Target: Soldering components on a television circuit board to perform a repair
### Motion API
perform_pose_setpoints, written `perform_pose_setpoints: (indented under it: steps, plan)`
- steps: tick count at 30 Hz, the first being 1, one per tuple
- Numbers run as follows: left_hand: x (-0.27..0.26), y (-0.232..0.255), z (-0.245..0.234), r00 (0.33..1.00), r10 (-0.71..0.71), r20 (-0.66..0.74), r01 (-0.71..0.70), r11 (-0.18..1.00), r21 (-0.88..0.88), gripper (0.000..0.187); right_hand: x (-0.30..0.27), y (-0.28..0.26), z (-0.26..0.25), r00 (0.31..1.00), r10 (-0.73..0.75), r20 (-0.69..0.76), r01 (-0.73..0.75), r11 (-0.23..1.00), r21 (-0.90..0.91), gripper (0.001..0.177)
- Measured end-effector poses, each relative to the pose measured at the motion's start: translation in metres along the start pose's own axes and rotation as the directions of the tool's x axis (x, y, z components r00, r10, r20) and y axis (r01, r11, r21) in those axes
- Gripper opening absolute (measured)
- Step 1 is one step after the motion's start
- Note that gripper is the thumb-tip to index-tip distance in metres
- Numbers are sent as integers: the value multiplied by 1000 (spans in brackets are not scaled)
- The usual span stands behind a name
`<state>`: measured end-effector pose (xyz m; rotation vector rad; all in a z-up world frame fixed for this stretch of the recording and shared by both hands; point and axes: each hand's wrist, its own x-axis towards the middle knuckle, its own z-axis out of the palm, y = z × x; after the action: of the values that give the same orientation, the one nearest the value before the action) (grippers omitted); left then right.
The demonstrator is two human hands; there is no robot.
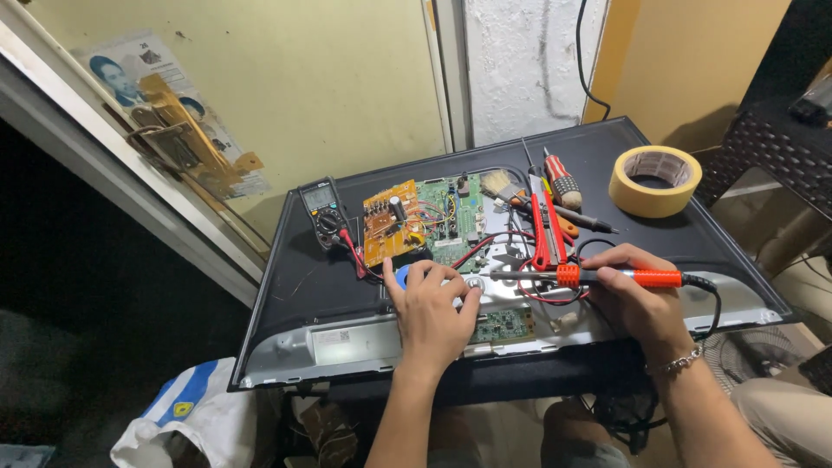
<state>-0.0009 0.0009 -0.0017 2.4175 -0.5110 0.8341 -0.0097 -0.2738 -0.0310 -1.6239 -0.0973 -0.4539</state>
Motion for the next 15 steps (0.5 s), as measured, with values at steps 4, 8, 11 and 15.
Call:
perform_pose_setpoints:
  steps: [4,8,11,15]
  plan:
    - [0,0,0,1000,7,0,-7,1000,0,26,-2,-2,2,998,56,-5,-55,994,93,15]
    - [0,-1,1,1000,10,-4,-10,1000,2,26,-1,-7,3,1000,26,-6,-26,1000,-4,16]
    - [0,-1,1,1000,8,-6,-8,1000,2,27,1,-7,2,1000,-22,-6,22,997,-81,14]
    - [0,-1,1,1000,12,-1,-12,1000,12,27,0,-1,4,995,95,-20,-92,989,114,15]
